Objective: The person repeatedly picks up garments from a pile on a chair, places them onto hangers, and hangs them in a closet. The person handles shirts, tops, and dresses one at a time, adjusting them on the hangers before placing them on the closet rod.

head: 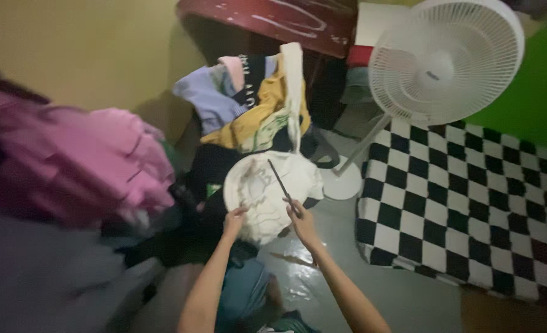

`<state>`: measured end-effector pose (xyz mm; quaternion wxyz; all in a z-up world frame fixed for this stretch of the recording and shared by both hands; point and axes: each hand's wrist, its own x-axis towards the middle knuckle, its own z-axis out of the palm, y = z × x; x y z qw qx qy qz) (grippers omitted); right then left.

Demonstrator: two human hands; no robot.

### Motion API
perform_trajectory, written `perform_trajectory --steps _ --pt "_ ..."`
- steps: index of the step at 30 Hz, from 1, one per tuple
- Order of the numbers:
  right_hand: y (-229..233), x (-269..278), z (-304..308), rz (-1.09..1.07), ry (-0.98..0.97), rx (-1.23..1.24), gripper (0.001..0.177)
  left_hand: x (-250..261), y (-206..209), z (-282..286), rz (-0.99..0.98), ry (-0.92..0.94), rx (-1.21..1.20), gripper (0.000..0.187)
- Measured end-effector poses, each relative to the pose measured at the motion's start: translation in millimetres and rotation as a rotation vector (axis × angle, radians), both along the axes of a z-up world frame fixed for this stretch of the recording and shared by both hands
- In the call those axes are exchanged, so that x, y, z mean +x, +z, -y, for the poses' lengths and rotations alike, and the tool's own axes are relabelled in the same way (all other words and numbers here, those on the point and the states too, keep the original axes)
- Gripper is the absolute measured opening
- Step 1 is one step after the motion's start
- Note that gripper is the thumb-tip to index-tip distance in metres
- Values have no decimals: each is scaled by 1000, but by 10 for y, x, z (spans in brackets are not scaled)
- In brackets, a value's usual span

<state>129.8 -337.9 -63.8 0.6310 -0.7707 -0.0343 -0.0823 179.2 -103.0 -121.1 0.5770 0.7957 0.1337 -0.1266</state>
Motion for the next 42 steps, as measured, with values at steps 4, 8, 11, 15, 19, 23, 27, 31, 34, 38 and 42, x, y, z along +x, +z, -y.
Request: perform_trajectory --steps 4,8,11,15,19,23,27,31,34,38,42 --pt "-127 216 393 -268 -61 -156 37 284 -97 271 217 -320 504 38" --pt "-257 465 602 -344 -34 -153 43 650 -93 497 -22 -569 786 49" --pt "-310 652 742 -333 15 -185 46 722 -92 549 -214 -686 848 52" --pt "-296 918 905 -202 84 -227 39 822 -42 635 -194 -875 802 43" --pt "-124 1230 956 -237 42 -353 35 1241 138 875 218 -832 775 36" --pt "378 1457 1043 -184 11 -358 35 1832 641 937 635 -832 1139 20" --pt "1191 1308 1104 -107 94 -237 36 1764 1396 609 820 -831 1084 16" --pt "1641 1152 1080 -46 94 -179 36 1700 2813 479 1061 -524 1233 15" --pt "1868 1082 981 16 35 -198 35 1509 3834 283 1261 -290 1022 31" --pt "2264 743 913 24 3 -55 32 1129 4277 171 1226 -588 924 25" --pt "2469 513 844 -45 124 10 33 1030 3777 -42 1247 -489 1032 24"
